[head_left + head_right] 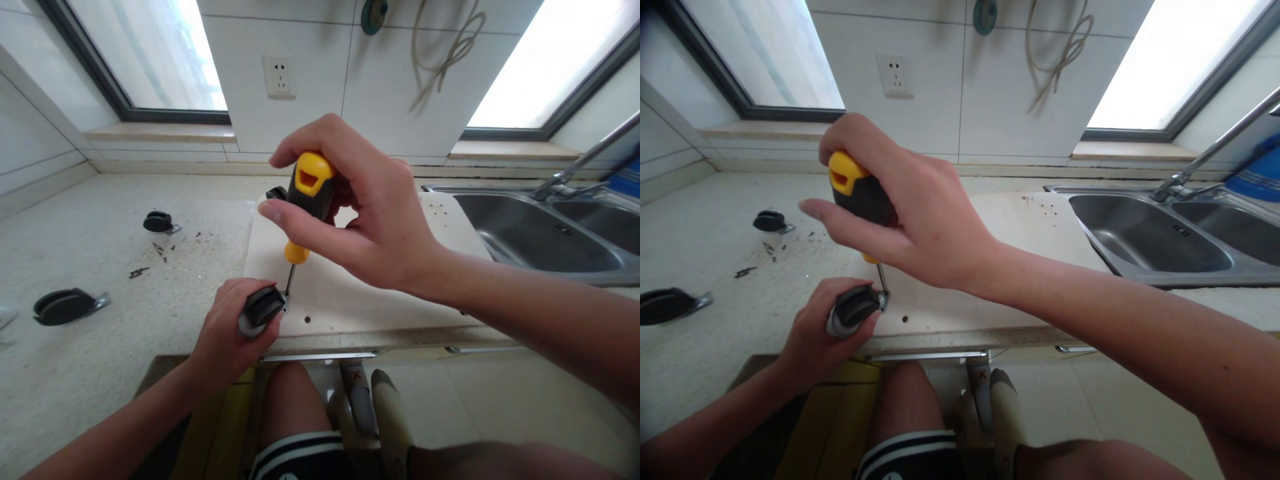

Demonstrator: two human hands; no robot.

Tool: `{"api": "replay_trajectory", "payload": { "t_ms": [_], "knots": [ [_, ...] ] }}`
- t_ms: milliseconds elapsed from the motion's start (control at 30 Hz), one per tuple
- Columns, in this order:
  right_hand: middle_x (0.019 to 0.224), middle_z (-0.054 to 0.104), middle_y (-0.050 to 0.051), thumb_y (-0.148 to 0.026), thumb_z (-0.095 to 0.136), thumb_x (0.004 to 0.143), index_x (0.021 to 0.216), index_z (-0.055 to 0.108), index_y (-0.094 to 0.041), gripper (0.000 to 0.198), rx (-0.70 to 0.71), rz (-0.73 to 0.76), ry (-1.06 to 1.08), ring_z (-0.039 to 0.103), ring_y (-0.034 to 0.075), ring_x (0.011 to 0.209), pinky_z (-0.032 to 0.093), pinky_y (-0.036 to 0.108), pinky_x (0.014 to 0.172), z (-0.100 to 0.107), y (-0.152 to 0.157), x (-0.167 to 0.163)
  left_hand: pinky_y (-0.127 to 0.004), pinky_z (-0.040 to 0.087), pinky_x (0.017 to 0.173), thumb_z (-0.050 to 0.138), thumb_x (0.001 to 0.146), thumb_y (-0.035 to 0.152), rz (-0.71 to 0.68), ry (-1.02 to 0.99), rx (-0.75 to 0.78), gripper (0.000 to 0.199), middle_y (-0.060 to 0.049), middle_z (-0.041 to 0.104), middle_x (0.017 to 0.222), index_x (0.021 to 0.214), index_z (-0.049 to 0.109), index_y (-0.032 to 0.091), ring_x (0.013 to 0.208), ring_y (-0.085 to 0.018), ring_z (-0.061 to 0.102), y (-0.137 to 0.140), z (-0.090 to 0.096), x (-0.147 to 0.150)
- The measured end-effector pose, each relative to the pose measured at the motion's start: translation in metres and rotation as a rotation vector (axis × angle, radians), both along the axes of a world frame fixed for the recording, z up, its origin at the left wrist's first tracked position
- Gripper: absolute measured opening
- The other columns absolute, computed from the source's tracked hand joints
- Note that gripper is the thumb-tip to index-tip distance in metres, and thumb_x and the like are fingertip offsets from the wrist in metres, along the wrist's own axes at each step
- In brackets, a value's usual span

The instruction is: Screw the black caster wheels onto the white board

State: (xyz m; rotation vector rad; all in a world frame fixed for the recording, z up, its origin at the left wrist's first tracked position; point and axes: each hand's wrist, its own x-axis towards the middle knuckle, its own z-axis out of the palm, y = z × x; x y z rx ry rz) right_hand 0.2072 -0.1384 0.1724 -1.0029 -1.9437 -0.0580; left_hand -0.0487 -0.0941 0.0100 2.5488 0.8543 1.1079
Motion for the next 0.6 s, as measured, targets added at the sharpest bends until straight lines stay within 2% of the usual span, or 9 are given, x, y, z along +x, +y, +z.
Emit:
{"api": "replay_trajectory", "payload": {
  "t_ms": [100,267,400,500,600],
  "knots": [
    [0.124,0.07,-0.002,-0.036,0.07,0.113,0.126,0.064,-0.024,0.019,-0.03,-0.016,-0.024,0.075,0.012,0.101,0.065,0.026,0.09,-0.002,0.003,0.0,-0.048,0.062,0.102,0.077,0.098,0.03,0.012,0.004,-0.017,0.039,-0.007,0.08,0.122,0.135,0.064,0.03,0.112,-0.03,0.077,-0.001,0.001,0.0],
    [0.121,0.072,-0.001,-0.032,0.073,0.113,0.123,0.066,-0.02,0.018,0.052,0.082,-0.021,0.068,0.01,0.093,0.063,0.025,0.093,-0.009,0.009,0.001,-0.05,0.063,0.102,0.079,0.095,0.029,0.019,-0.021,-0.043,0.039,-0.007,0.08,0.121,0.132,0.067,0.03,0.111,-0.032,0.077,-0.002,0.003,0.0],
    [0.128,0.07,0.0,-0.03,0.074,0.112,0.129,0.064,-0.018,0.023,0.005,0.147,-0.008,0.069,0.011,0.102,0.062,0.024,0.094,-0.013,0.009,-0.004,-0.05,0.062,0.101,0.079,0.095,0.03,0.034,-0.026,-0.038,0.038,-0.007,0.08,0.12,0.131,0.067,0.03,0.111,-0.032,0.076,-0.002,0.003,0.001],
    [0.121,0.07,-0.002,-0.035,0.076,0.111,0.115,0.062,-0.024,0.018,-0.005,0.122,-0.025,0.072,0.015,0.111,0.062,0.026,0.099,-0.01,0.008,-0.013,-0.05,0.062,0.102,0.08,0.095,0.03,0.049,-0.042,-0.041,0.037,-0.007,0.08,0.118,0.13,0.067,0.03,0.111,-0.032,0.076,-0.003,0.002,0.003],
    [0.117,0.073,-0.001,-0.044,0.071,0.113,0.104,0.059,-0.026,0.023,-0.01,0.105,-0.128,0.074,0.019,0.113,0.063,0.03,0.098,0.002,0.007,-0.021,-0.05,0.062,0.101,0.081,0.094,0.031,0.063,-0.056,-0.031,0.036,-0.006,0.08,0.115,0.126,0.067,0.03,0.109,-0.033,0.076,-0.003,0.001,0.004]
  ]
}}
